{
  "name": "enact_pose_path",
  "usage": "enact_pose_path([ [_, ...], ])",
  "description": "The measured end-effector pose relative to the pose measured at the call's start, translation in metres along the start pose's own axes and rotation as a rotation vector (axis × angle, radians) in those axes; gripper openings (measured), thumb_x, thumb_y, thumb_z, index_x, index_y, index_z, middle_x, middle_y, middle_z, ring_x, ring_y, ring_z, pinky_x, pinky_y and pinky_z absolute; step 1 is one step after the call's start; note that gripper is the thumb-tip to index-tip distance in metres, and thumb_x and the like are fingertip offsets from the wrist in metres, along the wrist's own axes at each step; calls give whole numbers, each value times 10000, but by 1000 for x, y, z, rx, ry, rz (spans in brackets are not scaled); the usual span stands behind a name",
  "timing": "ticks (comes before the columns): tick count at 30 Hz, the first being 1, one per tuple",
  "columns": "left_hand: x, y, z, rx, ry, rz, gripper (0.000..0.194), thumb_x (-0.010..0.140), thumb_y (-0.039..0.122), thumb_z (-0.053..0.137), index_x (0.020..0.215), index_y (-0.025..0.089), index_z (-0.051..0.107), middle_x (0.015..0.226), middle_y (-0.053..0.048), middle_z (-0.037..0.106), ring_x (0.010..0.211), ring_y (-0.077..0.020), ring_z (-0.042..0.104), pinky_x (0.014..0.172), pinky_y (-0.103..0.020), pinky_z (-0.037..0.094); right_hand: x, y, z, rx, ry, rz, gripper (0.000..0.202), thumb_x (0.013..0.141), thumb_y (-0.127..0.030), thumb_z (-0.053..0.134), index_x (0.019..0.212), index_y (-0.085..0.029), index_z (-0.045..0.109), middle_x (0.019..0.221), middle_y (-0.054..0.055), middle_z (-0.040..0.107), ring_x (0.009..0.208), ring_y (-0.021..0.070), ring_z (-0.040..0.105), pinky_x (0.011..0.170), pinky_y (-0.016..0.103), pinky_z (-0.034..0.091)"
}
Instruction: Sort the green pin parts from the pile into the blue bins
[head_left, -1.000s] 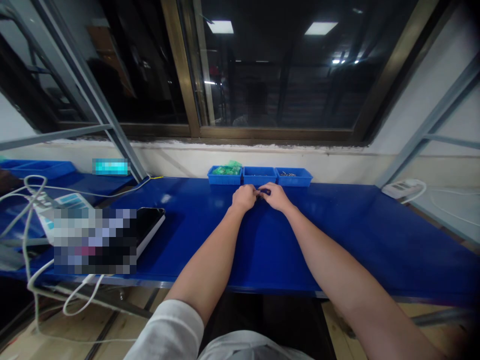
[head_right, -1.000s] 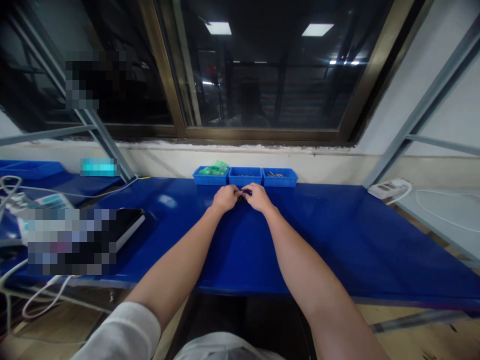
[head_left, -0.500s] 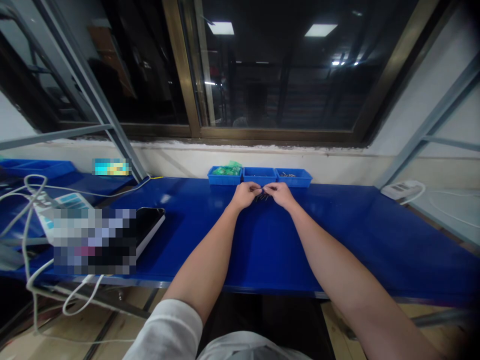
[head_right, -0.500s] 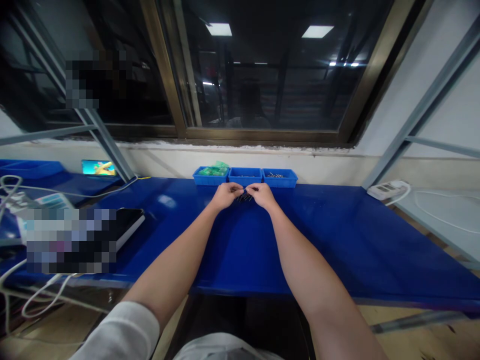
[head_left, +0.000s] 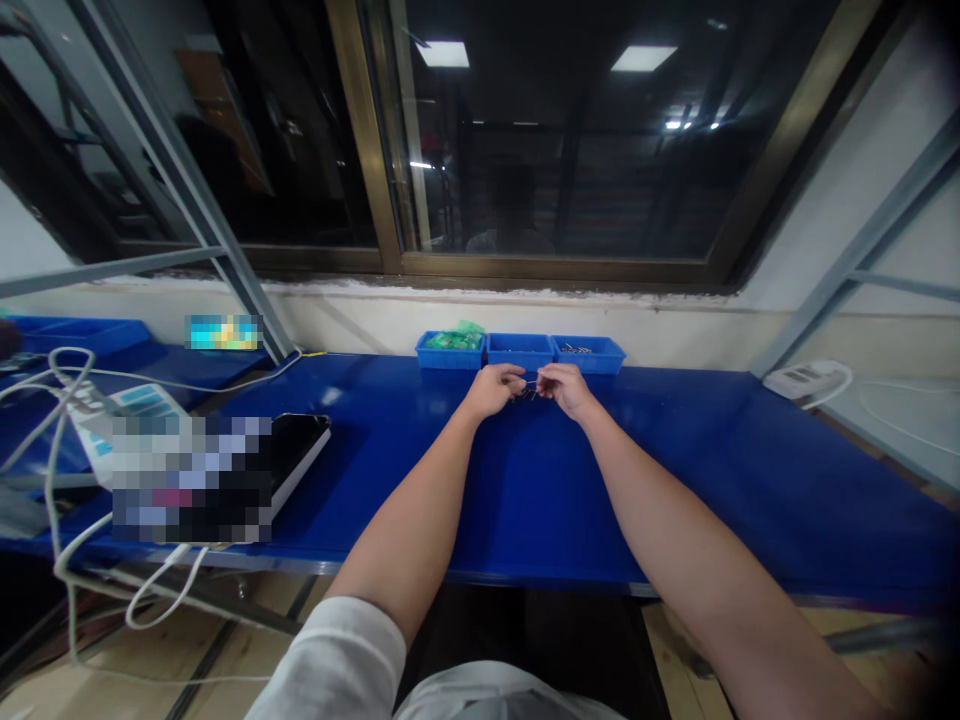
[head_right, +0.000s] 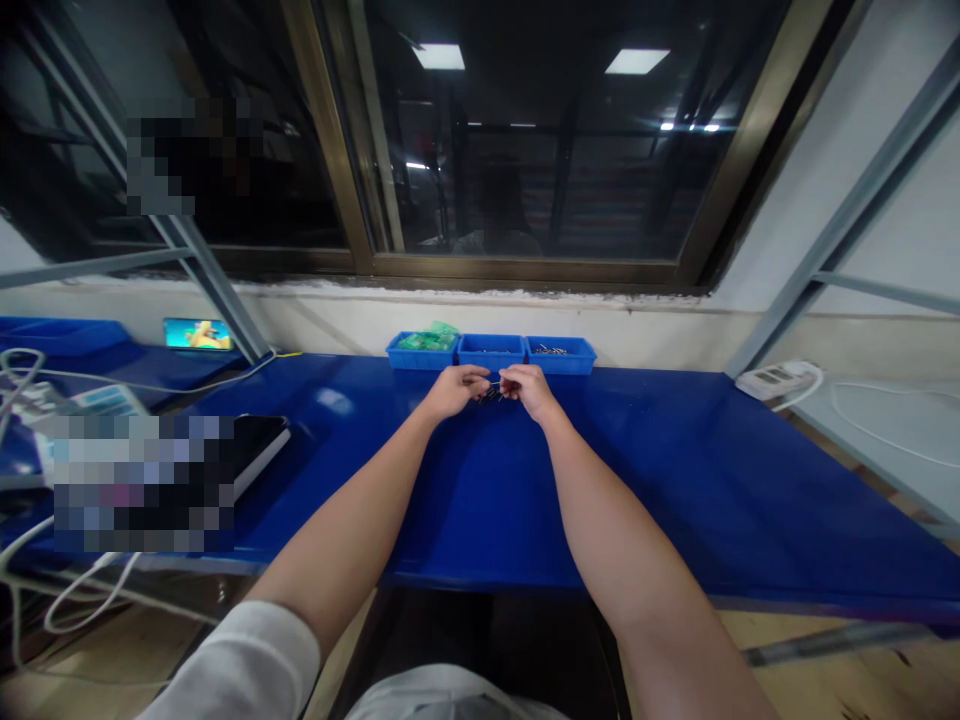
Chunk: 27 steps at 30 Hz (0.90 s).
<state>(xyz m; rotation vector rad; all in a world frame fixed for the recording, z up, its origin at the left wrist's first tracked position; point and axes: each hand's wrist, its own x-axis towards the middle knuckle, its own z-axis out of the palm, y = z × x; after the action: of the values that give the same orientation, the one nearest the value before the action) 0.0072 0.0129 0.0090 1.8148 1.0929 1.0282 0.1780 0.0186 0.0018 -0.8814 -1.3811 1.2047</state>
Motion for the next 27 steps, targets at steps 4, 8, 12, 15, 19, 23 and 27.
enact_pose_path([
  [4,2,-3,-1,5,64,-7,392,765,271,605,1111,91,574,802,-77,687,620,-111,600,629,-246,501,1,-1,0,-10,110,-25,248,631,-371,620,533,-151,558,462,-2,535,415,99,474,400,216,310],
  [8,7,-13,-6,104,241,-31,376,781,377,571,1061,126,599,820,-71,688,687,-140,630,659,-256,501,10,-2,-7,-82,377,-138,218,629,-347,614,555,-145,580,491,1,553,450,101,490,439,221,364],
  [12,9,-17,-9,170,285,-78,303,793,329,551,1024,144,617,884,-63,693,744,-139,643,729,-251,495,22,0,-24,-120,578,-209,210,614,-313,600,720,-135,634,672,29,627,570,123,541,478,223,398],
  [15,5,-11,-9,251,285,-79,273,789,301,558,1008,153,627,918,-58,693,819,-142,639,783,-238,477,25,3,-34,-145,542,-115,467,576,-303,623,1021,-160,616,949,66,645,659,145,570,468,221,397],
  [19,-1,-2,-9,467,241,-131,263,775,348,579,963,174,636,928,-57,691,878,-162,627,794,-237,456,20,6,-32,-297,483,-76,527,585,-295,625,1088,-143,595,974,84,634,688,154,575,570,267,451],
  [23,-6,1,-6,682,132,-211,515,651,599,614,943,175,615,950,-95,675,891,-212,619,728,-258,448,11,9,-14,-623,324,-162,379,617,-263,611,975,-145,645,834,46,639,624,133,549,661,298,464],
  [27,-9,3,-1,781,38,-195,601,598,636,630,988,183,581,985,-113,660,912,-242,613,711,-271,441,6,13,2,-925,168,-270,297,647,-207,586,930,-172,668,802,38,627,699,149,558,731,296,455],
])
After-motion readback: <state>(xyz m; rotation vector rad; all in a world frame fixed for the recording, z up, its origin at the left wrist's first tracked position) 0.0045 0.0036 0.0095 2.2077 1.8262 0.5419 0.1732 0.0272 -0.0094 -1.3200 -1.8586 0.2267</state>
